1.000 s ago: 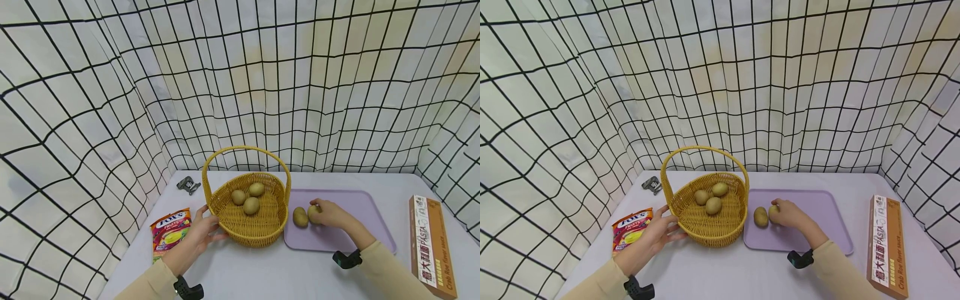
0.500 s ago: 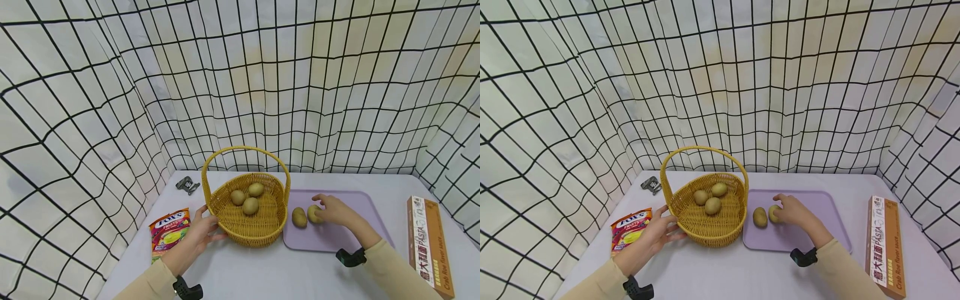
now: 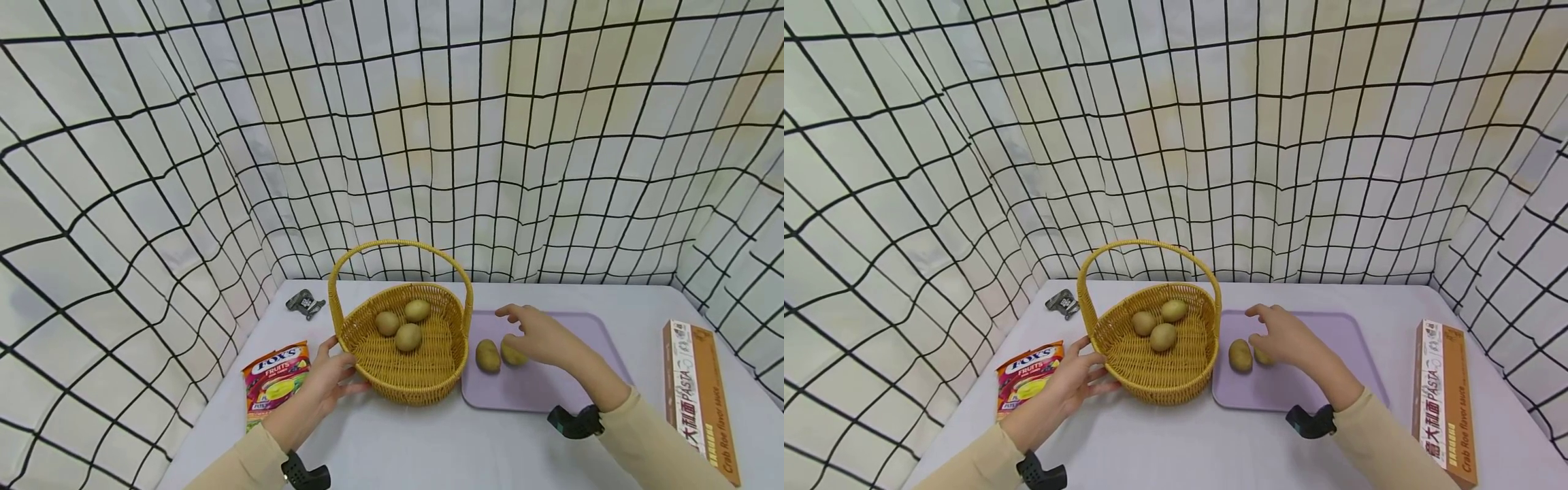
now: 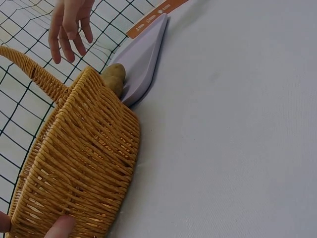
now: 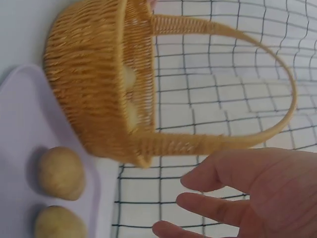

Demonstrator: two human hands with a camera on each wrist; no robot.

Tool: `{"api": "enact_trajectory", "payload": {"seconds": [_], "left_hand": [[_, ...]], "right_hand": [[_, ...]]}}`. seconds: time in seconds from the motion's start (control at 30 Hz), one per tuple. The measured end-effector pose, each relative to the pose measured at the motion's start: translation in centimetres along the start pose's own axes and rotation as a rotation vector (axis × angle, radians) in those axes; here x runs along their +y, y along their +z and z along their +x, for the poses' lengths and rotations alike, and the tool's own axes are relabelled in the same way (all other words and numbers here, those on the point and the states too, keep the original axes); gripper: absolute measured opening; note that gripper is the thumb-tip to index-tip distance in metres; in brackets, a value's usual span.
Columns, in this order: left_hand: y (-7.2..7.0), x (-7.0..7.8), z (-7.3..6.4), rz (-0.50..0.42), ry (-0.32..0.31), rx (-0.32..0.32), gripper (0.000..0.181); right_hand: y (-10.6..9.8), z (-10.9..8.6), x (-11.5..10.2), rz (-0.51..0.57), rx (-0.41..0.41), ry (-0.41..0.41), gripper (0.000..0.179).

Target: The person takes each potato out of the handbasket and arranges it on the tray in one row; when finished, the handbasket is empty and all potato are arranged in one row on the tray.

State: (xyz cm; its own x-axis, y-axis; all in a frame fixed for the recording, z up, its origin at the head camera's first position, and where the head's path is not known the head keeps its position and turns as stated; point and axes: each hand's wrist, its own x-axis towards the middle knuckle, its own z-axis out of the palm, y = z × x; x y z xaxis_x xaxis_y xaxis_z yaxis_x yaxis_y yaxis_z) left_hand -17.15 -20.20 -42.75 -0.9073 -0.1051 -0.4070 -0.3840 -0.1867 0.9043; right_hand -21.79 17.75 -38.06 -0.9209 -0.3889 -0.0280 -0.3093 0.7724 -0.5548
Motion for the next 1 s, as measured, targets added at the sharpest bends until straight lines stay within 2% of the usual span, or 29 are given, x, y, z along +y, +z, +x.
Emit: {"api": "enact_trajectory", "payload": {"seconds": [0.3,0.57,0.77,1.0], "left_hand": [[0.0,0.0,-0.1,0.005,-0.004,0.000,0.081],[-0.1,0.1,0.0,0.002,-0.001,-0.006,0.081],[0.0,0.1,0.0,0.005,0.003,-0.005,0.081],[0.2,-0.1,0.1,0.000,0.004,0.002,0.081]], "right_hand": [[-1.6,-1.2,-4.4,-0.012,0.008,-0.065,0.041],[-2.1,-1.5,-7.5,-0.049,0.006,-0.129,0.037],[-2.1,-1.2,-8.9,-0.054,-0.001,-0.160,0.036],[-1.2,-0.1,-9.7,-0.035,-0.028,-0.193,0.038]]}}
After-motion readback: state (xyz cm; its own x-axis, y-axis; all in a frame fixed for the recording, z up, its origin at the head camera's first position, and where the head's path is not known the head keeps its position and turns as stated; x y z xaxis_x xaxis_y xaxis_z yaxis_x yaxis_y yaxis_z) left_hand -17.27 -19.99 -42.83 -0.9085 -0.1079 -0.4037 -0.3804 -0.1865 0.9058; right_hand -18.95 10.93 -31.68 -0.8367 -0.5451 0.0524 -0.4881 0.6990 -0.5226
